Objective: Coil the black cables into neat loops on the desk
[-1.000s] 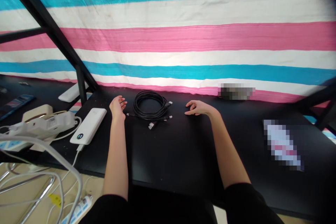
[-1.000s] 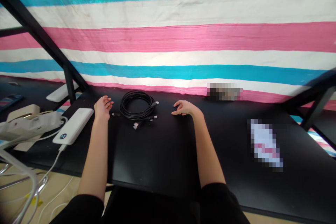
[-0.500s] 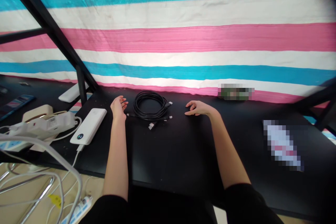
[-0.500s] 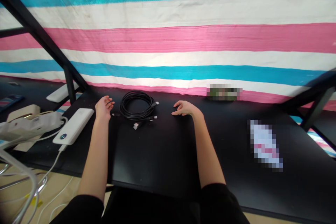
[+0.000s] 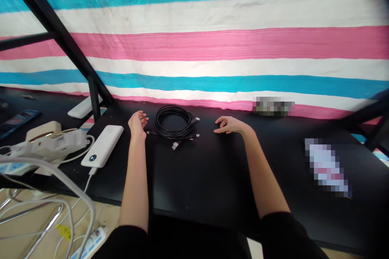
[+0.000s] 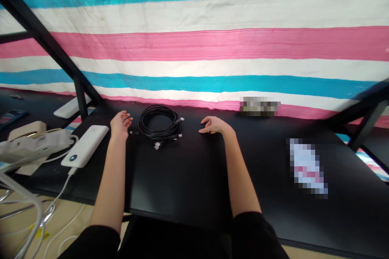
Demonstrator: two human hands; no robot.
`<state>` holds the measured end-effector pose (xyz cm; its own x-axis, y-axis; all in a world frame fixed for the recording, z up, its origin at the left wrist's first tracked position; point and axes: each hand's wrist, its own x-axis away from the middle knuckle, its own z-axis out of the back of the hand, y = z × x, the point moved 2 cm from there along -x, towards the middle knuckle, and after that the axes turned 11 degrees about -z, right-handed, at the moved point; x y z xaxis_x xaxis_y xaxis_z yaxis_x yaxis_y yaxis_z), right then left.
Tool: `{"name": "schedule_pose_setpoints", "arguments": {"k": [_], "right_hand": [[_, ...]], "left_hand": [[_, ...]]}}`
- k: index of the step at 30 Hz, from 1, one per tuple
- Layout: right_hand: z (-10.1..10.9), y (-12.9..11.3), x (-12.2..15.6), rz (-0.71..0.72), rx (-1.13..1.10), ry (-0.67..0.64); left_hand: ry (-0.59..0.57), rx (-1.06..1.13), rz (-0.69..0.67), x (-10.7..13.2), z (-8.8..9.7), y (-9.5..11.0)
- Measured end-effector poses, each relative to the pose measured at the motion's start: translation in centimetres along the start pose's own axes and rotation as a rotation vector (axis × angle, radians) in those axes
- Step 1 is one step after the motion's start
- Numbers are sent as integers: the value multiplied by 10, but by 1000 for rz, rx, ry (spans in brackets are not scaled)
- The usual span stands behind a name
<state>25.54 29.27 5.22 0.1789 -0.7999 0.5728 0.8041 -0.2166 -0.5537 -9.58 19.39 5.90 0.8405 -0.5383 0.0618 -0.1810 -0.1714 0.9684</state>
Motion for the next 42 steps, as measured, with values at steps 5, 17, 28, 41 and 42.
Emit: {"name": "schedule_pose_setpoints", "arguments": {"k": [5, 17, 28, 41, 42], "right_hand": [[0, 1, -1, 6, 3, -2], [0, 1, -1, 5, 0, -1], [-1, 1, -1, 8, -8, -7], [0, 1, 0, 3, -21, -15], [-1, 0, 0, 1, -23, -14]], "left_hand": [[-1, -9, 2, 0, -1, 1], [-4, -29, -45, 1, -2, -1], [-12, -36, -56, 2, -2, 0], [-14, -119, -195, 4, -3, 4], [-19, -136, -247, 6, -4, 8]]}}
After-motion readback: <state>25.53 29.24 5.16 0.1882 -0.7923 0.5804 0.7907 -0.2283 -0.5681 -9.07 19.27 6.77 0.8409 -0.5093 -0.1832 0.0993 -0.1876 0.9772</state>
